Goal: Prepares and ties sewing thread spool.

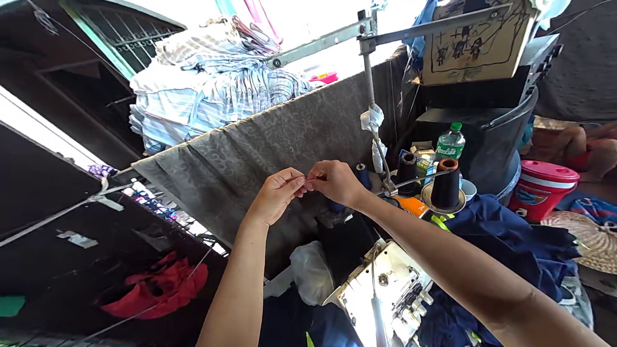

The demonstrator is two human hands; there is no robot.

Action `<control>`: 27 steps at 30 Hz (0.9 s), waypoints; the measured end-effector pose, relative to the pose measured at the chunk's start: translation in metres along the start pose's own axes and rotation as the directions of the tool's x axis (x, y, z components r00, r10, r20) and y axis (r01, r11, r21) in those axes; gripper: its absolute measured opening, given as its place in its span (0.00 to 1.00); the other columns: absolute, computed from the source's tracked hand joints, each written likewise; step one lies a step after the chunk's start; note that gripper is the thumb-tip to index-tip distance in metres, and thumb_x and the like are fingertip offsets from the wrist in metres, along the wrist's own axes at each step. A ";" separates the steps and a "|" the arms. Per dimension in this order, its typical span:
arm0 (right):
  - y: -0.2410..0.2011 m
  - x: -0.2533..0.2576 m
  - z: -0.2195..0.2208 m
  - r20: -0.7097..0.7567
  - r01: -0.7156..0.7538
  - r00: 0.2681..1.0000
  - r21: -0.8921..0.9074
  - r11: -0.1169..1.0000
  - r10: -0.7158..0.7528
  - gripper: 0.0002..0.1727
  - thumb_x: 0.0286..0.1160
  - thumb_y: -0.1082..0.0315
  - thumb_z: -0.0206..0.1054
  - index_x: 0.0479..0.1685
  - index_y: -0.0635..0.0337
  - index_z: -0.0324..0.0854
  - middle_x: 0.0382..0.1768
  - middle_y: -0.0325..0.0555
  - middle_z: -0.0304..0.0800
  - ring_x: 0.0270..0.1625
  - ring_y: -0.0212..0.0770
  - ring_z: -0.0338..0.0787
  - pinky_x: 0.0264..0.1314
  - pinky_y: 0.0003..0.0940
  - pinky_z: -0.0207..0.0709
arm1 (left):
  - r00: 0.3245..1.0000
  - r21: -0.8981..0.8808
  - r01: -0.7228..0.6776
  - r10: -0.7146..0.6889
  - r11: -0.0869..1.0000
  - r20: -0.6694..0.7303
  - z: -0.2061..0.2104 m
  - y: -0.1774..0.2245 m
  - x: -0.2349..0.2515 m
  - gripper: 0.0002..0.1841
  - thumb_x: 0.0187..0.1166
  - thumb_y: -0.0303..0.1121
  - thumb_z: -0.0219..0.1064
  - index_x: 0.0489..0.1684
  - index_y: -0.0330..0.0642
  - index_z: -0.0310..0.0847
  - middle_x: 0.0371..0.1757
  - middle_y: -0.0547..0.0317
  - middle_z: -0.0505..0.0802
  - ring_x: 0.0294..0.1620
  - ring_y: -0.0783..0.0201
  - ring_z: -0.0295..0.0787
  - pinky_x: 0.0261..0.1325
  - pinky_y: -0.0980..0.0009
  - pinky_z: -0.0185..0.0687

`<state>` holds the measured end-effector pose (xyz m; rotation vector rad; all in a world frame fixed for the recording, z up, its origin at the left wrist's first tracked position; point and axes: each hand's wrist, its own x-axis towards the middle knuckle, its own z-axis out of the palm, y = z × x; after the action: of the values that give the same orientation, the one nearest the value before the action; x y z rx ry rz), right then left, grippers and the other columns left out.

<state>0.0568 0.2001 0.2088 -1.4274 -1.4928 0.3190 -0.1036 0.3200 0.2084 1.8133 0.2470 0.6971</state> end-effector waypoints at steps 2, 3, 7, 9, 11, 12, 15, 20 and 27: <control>0.000 0.000 0.001 -0.005 0.055 0.998 -0.038 0.998 -0.055 0.05 0.77 0.72 0.71 0.40 0.66 0.89 0.37 0.51 0.90 0.40 0.42 0.88 0.48 0.40 0.82 | 0.999 -0.020 0.019 -0.020 1.000 -0.026 0.003 0.002 0.000 0.10 0.81 0.21 0.59 0.37 0.45 0.85 0.33 0.64 0.93 0.36 0.71 0.91 0.49 0.74 0.89; 0.001 -0.001 0.003 -0.034 0.093 0.995 -0.055 0.994 -0.095 0.06 0.77 0.73 0.70 0.38 0.68 0.88 0.37 0.52 0.88 0.40 0.42 0.88 0.47 0.40 0.82 | 0.998 -0.031 0.030 -0.031 0.999 -0.047 0.004 0.003 0.001 0.10 0.81 0.19 0.59 0.36 0.43 0.84 0.34 0.63 0.93 0.36 0.71 0.92 0.49 0.73 0.90; -0.005 -0.005 0.005 -0.131 0.114 0.984 -0.071 0.991 -0.123 0.08 0.77 0.72 0.68 0.38 0.70 0.86 0.37 0.55 0.88 0.41 0.47 0.88 0.47 0.42 0.82 | 0.993 0.043 0.032 -0.027 0.999 -0.113 0.007 0.010 0.004 0.09 0.77 0.15 0.61 0.38 0.41 0.81 0.49 0.61 0.87 0.46 0.68 0.89 0.52 0.69 0.91; -0.009 -0.006 0.004 -0.115 0.087 0.989 -0.060 0.994 -0.093 0.08 0.79 0.72 0.67 0.41 0.70 0.86 0.37 0.55 0.88 0.41 0.46 0.89 0.48 0.42 0.82 | 0.986 0.136 -0.013 0.035 0.991 -0.161 0.010 0.010 0.005 0.08 0.77 0.14 0.63 0.40 0.38 0.82 0.43 0.61 0.90 0.40 0.69 0.91 0.48 0.70 0.92; -0.012 -0.007 0.002 -0.081 0.035 0.996 -0.011 0.999 -0.036 0.07 0.83 0.73 0.64 0.47 0.69 0.83 0.35 0.52 0.90 0.38 0.42 0.90 0.46 0.39 0.83 | 0.963 0.309 -0.123 0.188 0.943 -0.191 0.012 0.005 0.008 0.05 0.76 0.16 0.67 0.40 0.35 0.86 0.35 0.63 0.93 0.33 0.73 0.92 0.42 0.74 0.92; -0.012 -0.007 0.002 -0.069 0.011 0.998 0.027 1.000 -0.009 0.07 0.85 0.73 0.62 0.49 0.68 0.81 0.34 0.49 0.91 0.36 0.38 0.91 0.45 0.35 0.84 | 0.943 0.379 -0.176 0.266 0.909 -0.202 0.013 0.001 0.009 0.04 0.76 0.18 0.69 0.40 0.35 0.87 0.33 0.64 0.93 0.31 0.74 0.91 0.40 0.75 0.91; -0.013 -0.008 0.002 -0.057 -0.057 0.996 0.166 0.984 0.067 0.06 0.89 0.73 0.56 0.52 0.66 0.75 0.30 0.45 0.92 0.30 0.32 0.92 0.40 0.27 0.86 | 0.904 0.477 -0.234 0.370 0.847 -0.213 0.017 -0.002 0.010 0.06 0.76 0.20 0.71 0.45 0.35 0.91 0.39 0.62 0.95 0.31 0.76 0.89 0.38 0.78 0.89; -0.014 -0.009 0.001 -0.029 -0.150 0.986 0.264 0.953 0.164 0.05 0.91 0.72 0.54 0.54 0.65 0.72 0.25 0.44 0.91 0.23 0.30 0.90 0.31 0.24 0.84 | 0.911 0.485 -0.274 0.386 0.831 -0.147 0.017 -0.004 0.011 0.05 0.79 0.21 0.68 0.42 0.36 0.90 0.40 0.61 0.91 0.31 0.76 0.86 0.38 0.81 0.86; 0.000 -0.011 0.009 -0.222 0.056 0.970 -0.172 0.983 -0.094 0.11 0.81 0.71 0.68 0.55 0.67 0.78 0.45 0.56 0.87 0.37 0.49 0.90 0.41 0.47 0.86 | 0.976 0.206 -0.079 0.118 0.975 -0.185 0.025 0.005 0.008 0.07 0.86 0.23 0.59 0.45 0.36 0.85 0.35 0.64 0.89 0.31 0.75 0.84 0.41 0.78 0.84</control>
<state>0.0475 0.1945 0.1990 -1.4780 -1.4034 -0.0188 -0.0839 0.3023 0.2108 1.9564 0.3697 0.9521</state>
